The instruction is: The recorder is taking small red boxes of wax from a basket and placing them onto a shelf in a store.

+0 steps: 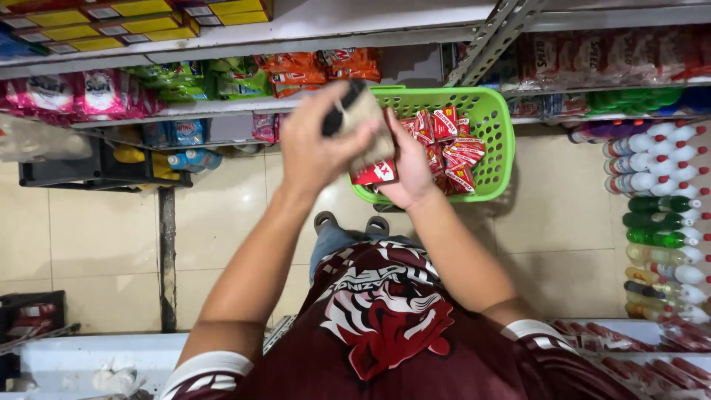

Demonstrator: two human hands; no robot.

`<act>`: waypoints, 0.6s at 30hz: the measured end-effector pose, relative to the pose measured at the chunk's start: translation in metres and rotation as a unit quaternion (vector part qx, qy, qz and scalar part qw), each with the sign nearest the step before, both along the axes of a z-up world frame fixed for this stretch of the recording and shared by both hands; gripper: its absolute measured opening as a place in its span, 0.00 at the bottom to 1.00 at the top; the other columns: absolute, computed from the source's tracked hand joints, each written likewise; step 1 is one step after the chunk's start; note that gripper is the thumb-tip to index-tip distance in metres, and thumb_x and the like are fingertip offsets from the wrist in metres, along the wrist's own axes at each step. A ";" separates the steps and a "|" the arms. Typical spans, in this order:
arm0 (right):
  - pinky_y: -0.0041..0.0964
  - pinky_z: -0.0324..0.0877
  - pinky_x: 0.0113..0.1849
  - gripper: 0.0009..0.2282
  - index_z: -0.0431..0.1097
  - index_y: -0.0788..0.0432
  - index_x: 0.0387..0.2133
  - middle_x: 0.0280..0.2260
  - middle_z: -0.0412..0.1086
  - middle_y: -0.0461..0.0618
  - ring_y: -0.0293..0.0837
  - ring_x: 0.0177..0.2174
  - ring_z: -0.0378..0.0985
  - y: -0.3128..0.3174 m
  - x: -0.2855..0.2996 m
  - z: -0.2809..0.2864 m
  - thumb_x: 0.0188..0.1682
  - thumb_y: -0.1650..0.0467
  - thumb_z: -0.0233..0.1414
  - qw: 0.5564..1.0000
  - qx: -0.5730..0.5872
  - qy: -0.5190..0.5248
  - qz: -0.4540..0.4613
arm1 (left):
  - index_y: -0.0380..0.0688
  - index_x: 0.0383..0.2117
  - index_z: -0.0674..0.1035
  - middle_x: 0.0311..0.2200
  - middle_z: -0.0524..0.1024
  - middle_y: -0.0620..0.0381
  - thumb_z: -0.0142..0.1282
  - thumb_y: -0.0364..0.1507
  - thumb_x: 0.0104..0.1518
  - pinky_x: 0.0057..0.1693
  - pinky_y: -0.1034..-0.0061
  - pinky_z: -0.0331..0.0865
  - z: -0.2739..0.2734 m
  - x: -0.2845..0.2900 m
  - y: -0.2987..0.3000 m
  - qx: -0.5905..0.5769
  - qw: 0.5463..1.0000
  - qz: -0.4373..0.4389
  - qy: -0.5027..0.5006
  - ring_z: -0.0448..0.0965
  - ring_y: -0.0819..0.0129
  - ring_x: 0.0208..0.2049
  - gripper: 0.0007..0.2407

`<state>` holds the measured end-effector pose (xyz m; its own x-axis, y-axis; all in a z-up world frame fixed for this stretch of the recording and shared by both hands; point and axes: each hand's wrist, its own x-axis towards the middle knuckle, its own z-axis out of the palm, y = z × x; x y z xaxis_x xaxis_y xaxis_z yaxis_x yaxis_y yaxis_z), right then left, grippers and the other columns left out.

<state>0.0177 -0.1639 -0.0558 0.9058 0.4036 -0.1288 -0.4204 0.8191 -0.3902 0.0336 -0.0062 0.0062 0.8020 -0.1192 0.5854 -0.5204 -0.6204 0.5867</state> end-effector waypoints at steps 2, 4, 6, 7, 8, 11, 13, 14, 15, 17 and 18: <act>0.36 0.75 0.38 0.17 0.69 0.61 0.54 0.44 0.77 0.53 0.41 0.37 0.80 0.001 -0.003 -0.003 0.61 0.62 0.43 0.999 -0.021 0.017 -0.017 | 0.27 0.46 0.79 0.38 0.82 0.37 0.73 0.32 0.48 0.40 0.70 0.79 0.010 0.017 0.004 -0.043 0.998 0.010 -0.052 0.83 0.56 0.33 0.23; 0.37 0.75 0.39 0.18 0.68 0.62 0.55 0.45 0.76 0.55 0.41 0.37 0.80 0.000 -0.003 0.002 0.62 0.63 0.42 0.999 -0.034 0.021 -0.021 | 0.30 0.46 0.78 0.36 0.82 0.41 0.72 0.30 0.50 0.38 0.72 0.79 0.017 0.017 0.001 -0.057 0.997 0.003 -0.046 0.83 0.58 0.32 0.21; 0.37 0.75 0.41 0.18 0.66 0.63 0.56 0.45 0.75 0.56 0.42 0.38 0.79 -0.001 -0.001 0.008 0.62 0.63 0.40 0.998 -0.046 0.020 -0.026 | 0.33 0.46 0.78 0.35 0.83 0.44 0.71 0.29 0.52 0.36 0.74 0.78 0.015 0.013 0.000 -0.069 0.997 -0.006 -0.043 0.83 0.61 0.31 0.19; 0.36 0.77 0.41 0.18 0.68 0.64 0.54 0.44 0.77 0.55 0.42 0.37 0.81 -0.003 0.000 0.011 0.61 0.63 0.43 1.000 -0.020 0.012 -0.014 | 0.32 0.47 0.78 0.37 0.83 0.43 0.73 0.29 0.49 0.38 0.73 0.78 0.009 0.008 0.000 -0.047 0.998 -0.014 -0.049 0.83 0.60 0.32 0.21; 0.35 0.78 0.41 0.17 0.70 0.66 0.52 0.43 0.78 0.54 0.42 0.37 0.82 -0.004 0.000 0.014 0.60 0.63 0.45 1.000 0.007 0.005 -0.002 | 0.32 0.48 0.78 0.39 0.82 0.42 0.74 0.30 0.46 0.39 0.73 0.77 0.001 0.002 0.000 -0.025 0.998 -0.024 -0.054 0.82 0.60 0.32 0.24; 0.38 0.73 0.48 0.24 0.63 0.64 0.64 0.51 0.73 0.60 0.48 0.45 0.77 -0.007 0.008 0.011 0.62 0.59 0.40 0.998 0.023 -0.032 0.046 | 0.36 0.48 0.79 0.38 0.83 0.50 0.74 0.34 0.46 0.36 0.76 0.69 0.004 -0.029 -0.006 -0.014 0.996 -0.090 -0.001 0.71 0.67 0.27 0.24; 0.39 0.77 0.40 0.22 0.69 0.64 0.53 0.42 0.76 0.58 0.46 0.35 0.80 -0.004 0.010 0.015 0.59 0.58 0.45 1.000 -0.001 -0.004 0.024 | 0.40 0.46 0.81 0.35 0.82 0.48 0.77 0.37 0.44 0.39 0.70 0.73 -0.022 -0.014 -0.003 -0.056 0.996 -0.064 -0.017 0.76 0.59 0.30 0.24; 0.40 0.82 0.33 0.20 0.75 0.63 0.42 0.32 0.79 0.57 0.44 0.25 0.84 -0.002 0.006 0.016 0.55 0.56 0.50 0.999 -0.026 0.035 0.003 | 0.44 0.44 0.83 0.32 0.81 0.46 0.79 0.40 0.42 0.43 0.65 0.76 -0.036 -0.011 -0.002 -0.101 0.994 -0.036 -0.023 0.82 0.50 0.33 0.24; 0.40 0.82 0.33 0.20 0.75 0.63 0.42 0.32 0.79 0.57 0.44 0.25 0.84 -0.004 0.009 0.014 0.55 0.56 0.50 0.999 -0.026 0.038 0.002 | 0.44 0.44 0.83 0.32 0.81 0.46 0.79 0.40 0.42 0.43 0.65 0.76 -0.030 0.003 -0.001 -0.101 0.994 -0.036 -0.019 0.82 0.50 0.33 0.24; 0.37 0.75 0.43 0.16 0.72 0.62 0.49 0.45 0.76 0.53 0.42 0.40 0.80 -0.006 0.008 0.009 0.62 0.62 0.43 0.998 0.009 -0.066 -0.014 | 0.25 0.47 0.77 0.43 0.80 0.35 0.73 0.30 0.49 0.48 0.65 0.81 -0.022 0.022 0.002 -0.097 0.993 -0.018 -0.066 0.84 0.49 0.40 0.23; 0.37 0.75 0.43 0.16 0.72 0.62 0.49 0.45 0.76 0.53 0.42 0.40 0.80 -0.006 0.007 0.009 0.62 0.62 0.43 0.998 0.010 -0.065 -0.014 | 0.25 0.47 0.77 0.43 0.80 0.35 0.73 0.30 0.49 0.48 0.65 0.81 -0.013 0.026 0.000 -0.096 0.993 -0.018 -0.065 0.84 0.49 0.40 0.23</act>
